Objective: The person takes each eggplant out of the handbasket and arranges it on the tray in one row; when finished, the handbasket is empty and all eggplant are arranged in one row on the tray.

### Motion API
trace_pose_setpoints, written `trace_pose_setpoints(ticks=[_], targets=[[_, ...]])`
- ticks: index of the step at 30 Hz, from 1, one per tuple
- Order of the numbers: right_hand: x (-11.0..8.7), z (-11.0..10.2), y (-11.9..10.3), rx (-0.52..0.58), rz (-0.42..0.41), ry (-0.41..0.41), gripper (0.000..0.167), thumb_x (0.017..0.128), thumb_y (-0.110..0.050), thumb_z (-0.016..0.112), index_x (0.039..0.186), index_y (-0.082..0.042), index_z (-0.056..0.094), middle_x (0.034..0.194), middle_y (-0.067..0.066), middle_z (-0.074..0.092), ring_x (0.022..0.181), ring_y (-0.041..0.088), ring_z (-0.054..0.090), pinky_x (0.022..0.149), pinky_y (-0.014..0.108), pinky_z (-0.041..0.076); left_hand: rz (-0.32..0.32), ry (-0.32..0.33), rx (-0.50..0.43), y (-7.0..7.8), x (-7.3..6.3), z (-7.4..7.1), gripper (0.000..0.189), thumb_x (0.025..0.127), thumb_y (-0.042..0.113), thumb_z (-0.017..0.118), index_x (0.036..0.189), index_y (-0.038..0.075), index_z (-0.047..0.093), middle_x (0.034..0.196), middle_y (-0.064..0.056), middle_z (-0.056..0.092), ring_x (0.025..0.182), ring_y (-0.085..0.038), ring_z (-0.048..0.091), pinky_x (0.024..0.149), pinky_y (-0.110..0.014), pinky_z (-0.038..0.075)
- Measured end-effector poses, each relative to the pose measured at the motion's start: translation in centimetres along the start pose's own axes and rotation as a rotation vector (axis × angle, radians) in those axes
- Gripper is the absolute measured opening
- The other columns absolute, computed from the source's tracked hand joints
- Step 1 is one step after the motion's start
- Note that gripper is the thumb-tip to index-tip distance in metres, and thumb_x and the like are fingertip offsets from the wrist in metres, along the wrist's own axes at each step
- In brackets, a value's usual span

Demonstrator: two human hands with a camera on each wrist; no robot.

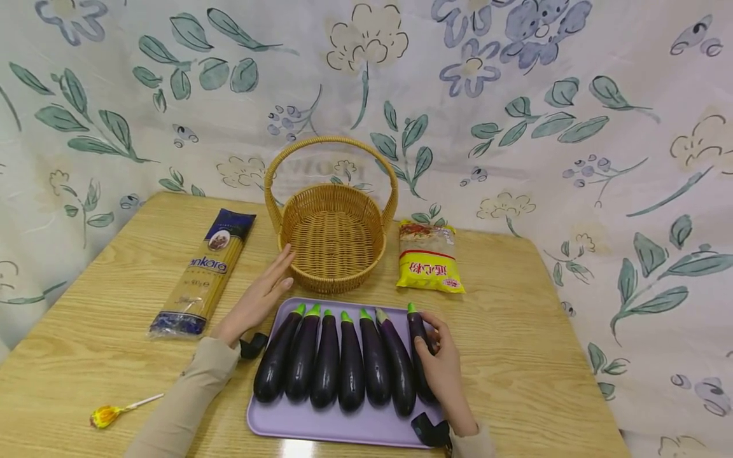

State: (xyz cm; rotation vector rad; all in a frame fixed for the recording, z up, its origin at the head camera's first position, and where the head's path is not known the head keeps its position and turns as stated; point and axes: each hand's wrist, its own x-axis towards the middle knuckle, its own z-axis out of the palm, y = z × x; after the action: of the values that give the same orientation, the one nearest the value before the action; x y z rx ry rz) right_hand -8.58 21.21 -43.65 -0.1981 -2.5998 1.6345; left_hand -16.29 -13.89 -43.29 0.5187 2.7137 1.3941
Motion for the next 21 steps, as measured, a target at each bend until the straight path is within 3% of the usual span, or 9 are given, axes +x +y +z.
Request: trace_pose_setpoints(ticks=[4,11,13,17,21], targets=[[-0.05,0.20,0.19,-0.020,-0.004,0.022,0.041,0.092,0.001,0.059,0.132,-0.005,0.054,0.131,0.013,0.059,0.100,-0.003,0.051,0.078,0.012,0.044,0.002,-0.002,0.006,0.02,0.08,-0.01,0.059,0.105,0.030,0.038,0.157,0.017,0.013,0.165,-0.004,0.001,0.150,-0.036,0.014,0.115,-0.063,0.018],[-0.27,0.43,0.21,-0.003,-0.061,0.028,0.039,0.091,0.001,0.060,0.130,-0.002,0.055,0.127,0.017,0.063,0.111,0.008,0.053,0.081,0.011,0.043,-0.005,-0.004,0.009,0.23,0.12,0.05,0.059,0.105,0.027,0.040,0.157,0.020,0.012,0.165,0.006,-0.002,0.150,-0.034,0.014,0.115,-0.063,0.019],[-0.28,0.39,0.24,-0.015,-0.054,0.030,0.038,0.091,0.000,0.060,0.129,-0.002,0.056,0.127,0.017,0.063,0.111,0.012,0.053,0.081,0.012,0.044,-0.001,-0.003,0.014,0.15,0.18,0.12,0.059,0.105,0.026,0.040,0.157,0.018,0.013,0.165,0.004,-0.001,0.150,-0.035,0.014,0.115,-0.064,0.019],[-0.18,0.24,0.44,-0.101,-0.024,0.038,0.033,0.090,-0.005,0.063,0.123,-0.007,0.062,0.121,0.014,0.063,0.098,0.017,0.051,0.078,0.019,0.041,0.001,0.001,0.015,0.12,0.20,0.17,0.059,0.105,0.026,0.040,0.157,0.014,0.014,0.166,-0.001,0.001,0.150,-0.036,0.015,0.115,-0.063,0.019],[-0.03,0.17,0.68,-0.163,-0.044,0.044,0.029,0.088,-0.007,0.067,0.117,-0.010,0.069,0.117,0.012,0.066,0.097,0.019,0.048,0.082,0.028,0.039,-0.006,-0.001,0.024,0.34,0.22,0.08,0.060,0.105,0.027,0.041,0.157,0.012,0.014,0.165,-0.005,0.002,0.149,-0.038,0.016,0.115,-0.063,0.020]])
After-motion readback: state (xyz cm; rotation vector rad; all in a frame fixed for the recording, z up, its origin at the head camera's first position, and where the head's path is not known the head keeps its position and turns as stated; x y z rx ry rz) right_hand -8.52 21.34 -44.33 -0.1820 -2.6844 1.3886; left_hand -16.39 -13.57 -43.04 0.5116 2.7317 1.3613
